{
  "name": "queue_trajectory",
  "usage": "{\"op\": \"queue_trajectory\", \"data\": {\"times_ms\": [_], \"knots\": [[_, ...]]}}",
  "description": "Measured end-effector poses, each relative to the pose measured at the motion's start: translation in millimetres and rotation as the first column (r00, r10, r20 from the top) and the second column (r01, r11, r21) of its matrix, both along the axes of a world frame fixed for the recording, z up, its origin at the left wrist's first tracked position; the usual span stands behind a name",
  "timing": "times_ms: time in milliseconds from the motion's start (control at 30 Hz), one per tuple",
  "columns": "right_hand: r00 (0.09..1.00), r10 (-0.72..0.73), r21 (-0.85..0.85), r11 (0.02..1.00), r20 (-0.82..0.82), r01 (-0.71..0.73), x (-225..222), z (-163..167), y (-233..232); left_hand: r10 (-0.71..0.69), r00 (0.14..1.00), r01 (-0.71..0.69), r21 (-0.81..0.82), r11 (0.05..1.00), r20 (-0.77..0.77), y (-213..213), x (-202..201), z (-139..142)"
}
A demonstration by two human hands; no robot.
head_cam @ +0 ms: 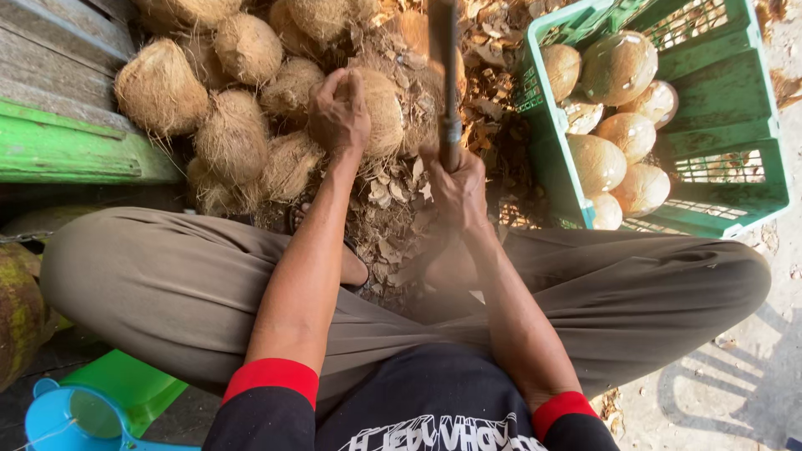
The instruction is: The person sits on the ground and uses a machete to chop and trim the outer husk off coconuts, rotating each coconut by hand to shave the husk evenly. Trimmed coconuts are placed into a green plastic crate beside them, with untrimmed coconuts taken from a pile.
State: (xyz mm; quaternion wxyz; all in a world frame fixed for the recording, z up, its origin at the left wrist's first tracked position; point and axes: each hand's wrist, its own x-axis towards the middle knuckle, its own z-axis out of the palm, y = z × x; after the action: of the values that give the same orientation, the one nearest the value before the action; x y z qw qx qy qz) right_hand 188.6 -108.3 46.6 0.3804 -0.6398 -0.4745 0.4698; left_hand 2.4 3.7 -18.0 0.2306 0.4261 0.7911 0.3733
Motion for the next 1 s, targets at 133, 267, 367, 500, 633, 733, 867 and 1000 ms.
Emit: {"op": "queue_trajectory", "data": {"times_ms": [133,267,367,500,633,733,867,1000], "knots": [[0.942,-0.110,-0.067,0.993,-0.317,0.093,-9,-14,-8,0.035,0.999,-0.034,-0.027,0.999,0.040,1,-1,-11],[0.993,0.029,-0.502,0.864,0.113,0.032,-8,-42,-6,-0.022,0.999,0.017,0.113,0.993,0.042,-7,-7,-13],[0.994,0.082,-0.299,0.953,0.067,-0.058,9,-46,0,-0.068,0.997,0.057,0.230,0.971,0.041,-10,-15,-9],[0.999,0.030,-0.169,0.985,-0.022,-0.034,15,-26,5,-0.079,0.992,0.065,0.139,0.988,0.101,-2,-18,-6],[0.964,0.018,-0.091,0.995,-0.267,-0.044,-12,0,-2,-0.008,0.998,0.005,0.034,0.999,0.064,1,-10,-9],[0.998,0.056,-0.531,0.847,0.013,-0.040,-25,12,-1,0.029,0.998,-0.045,0.302,0.952,0.058,1,-3,-9],[0.967,0.184,-0.240,0.961,0.174,-0.140,-23,13,-7,-0.031,1.000,0.030,-0.011,0.999,-0.004,-2,-1,-11],[0.966,0.195,-0.190,0.968,0.169,-0.162,-18,-10,-8,0.019,0.978,0.000,0.094,0.996,-0.208,-7,0,-9]]}}
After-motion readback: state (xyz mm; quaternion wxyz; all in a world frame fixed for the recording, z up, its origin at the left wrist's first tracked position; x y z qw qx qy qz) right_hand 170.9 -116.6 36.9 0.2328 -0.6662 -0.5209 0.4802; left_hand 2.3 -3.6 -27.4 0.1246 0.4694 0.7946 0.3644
